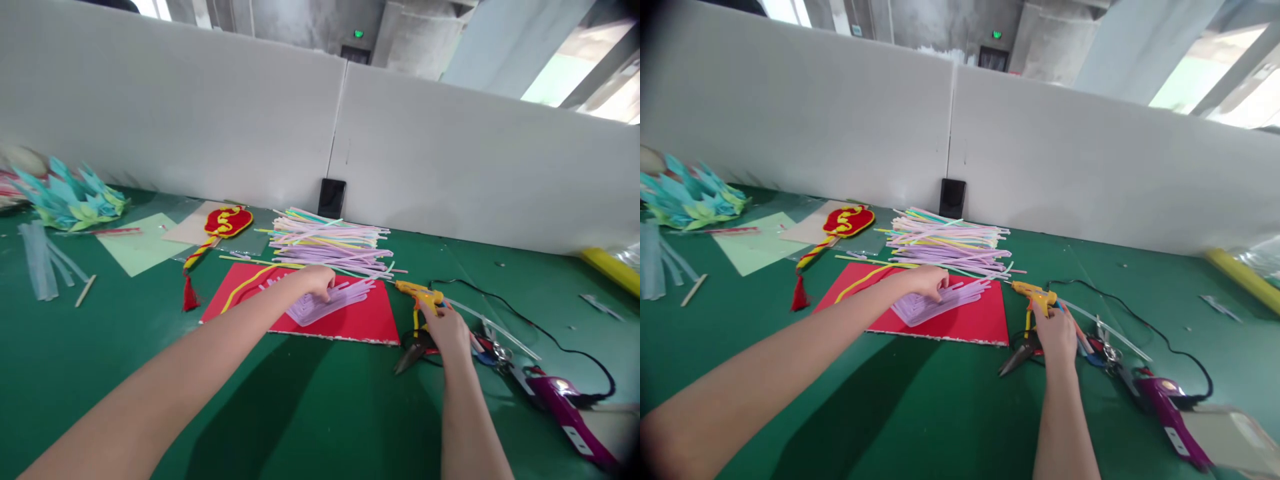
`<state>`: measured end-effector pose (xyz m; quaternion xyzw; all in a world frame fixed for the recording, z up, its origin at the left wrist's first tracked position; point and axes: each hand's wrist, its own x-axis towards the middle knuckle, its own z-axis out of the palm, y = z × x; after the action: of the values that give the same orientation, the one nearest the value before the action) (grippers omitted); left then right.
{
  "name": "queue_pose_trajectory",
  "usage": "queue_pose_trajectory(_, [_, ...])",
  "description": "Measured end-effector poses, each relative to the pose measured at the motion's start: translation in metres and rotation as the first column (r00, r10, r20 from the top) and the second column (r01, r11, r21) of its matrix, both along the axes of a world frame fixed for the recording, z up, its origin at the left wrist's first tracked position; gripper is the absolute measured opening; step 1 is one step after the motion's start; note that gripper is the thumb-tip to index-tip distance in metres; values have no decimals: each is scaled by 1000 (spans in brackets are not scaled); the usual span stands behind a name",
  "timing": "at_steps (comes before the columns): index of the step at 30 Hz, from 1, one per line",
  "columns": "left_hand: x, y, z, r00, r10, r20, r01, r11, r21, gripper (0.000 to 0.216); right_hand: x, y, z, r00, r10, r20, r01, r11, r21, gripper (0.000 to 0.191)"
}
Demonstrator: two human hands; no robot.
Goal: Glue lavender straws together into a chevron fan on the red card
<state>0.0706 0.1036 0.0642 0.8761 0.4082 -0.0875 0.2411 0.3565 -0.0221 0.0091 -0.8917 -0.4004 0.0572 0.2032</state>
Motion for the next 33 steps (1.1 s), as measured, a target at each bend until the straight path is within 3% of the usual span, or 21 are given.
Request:
queue_pose_trajectory(5, [5,2,8,996,-9,92,15,998,-67,17,-8,-5,9,997,-72,28,67,985,156,45])
queue_pose_trajectory(10, [13,2,41,951,83,299,-46,990,-132,17,-11,-9,13,989,-145,2,132,906,401,38])
queue_pose_trajectory(13, [10,5,63,861,232,453,-154,967,-203,21,-12,-9,12,988,-151,-14,139,863,486,35])
queue_pose_trajectory(15, [1,5,68,746,374,551,-257,925,-280,22,-14,-8,12,989,-146,-25,138,841,523,34])
queue_pose_trajectory(18, [-22,-4,53,516,599,613,-421,800,-427,21,-19,-6,12,991,-128,-44,131,816,563,33])
queue_pose_trajectory(21, [-48,-24,18,247,777,578,-538,607,-585,25,-25,-5,13,994,-95,-58,111,806,582,32])
queue_pose_trajectory(24, [-68,-46,-14,18,870,493,-574,413,-707,32,-31,-4,15,997,-63,-48,79,808,583,32])
queue_pose_trajectory(26, [-74,-59,-26,-107,874,474,-577,333,-746,34,-35,-4,16,998,-52,-47,70,826,559,33])
queue_pose_trajectory(28, [-76,-70,-31,-178,869,462,-570,292,-768,26,-39,-5,18,997,-54,-59,76,852,517,35])
queue_pose_trajectory(30, [-76,-82,-30,-190,870,455,-553,288,-782,15,-42,-5,18,997,-56,-61,78,872,484,36])
queue_pose_trajectory(33, [-77,-103,-22,-59,905,421,-515,334,-789,5,-45,-5,18,998,-47,-39,60,884,463,38])
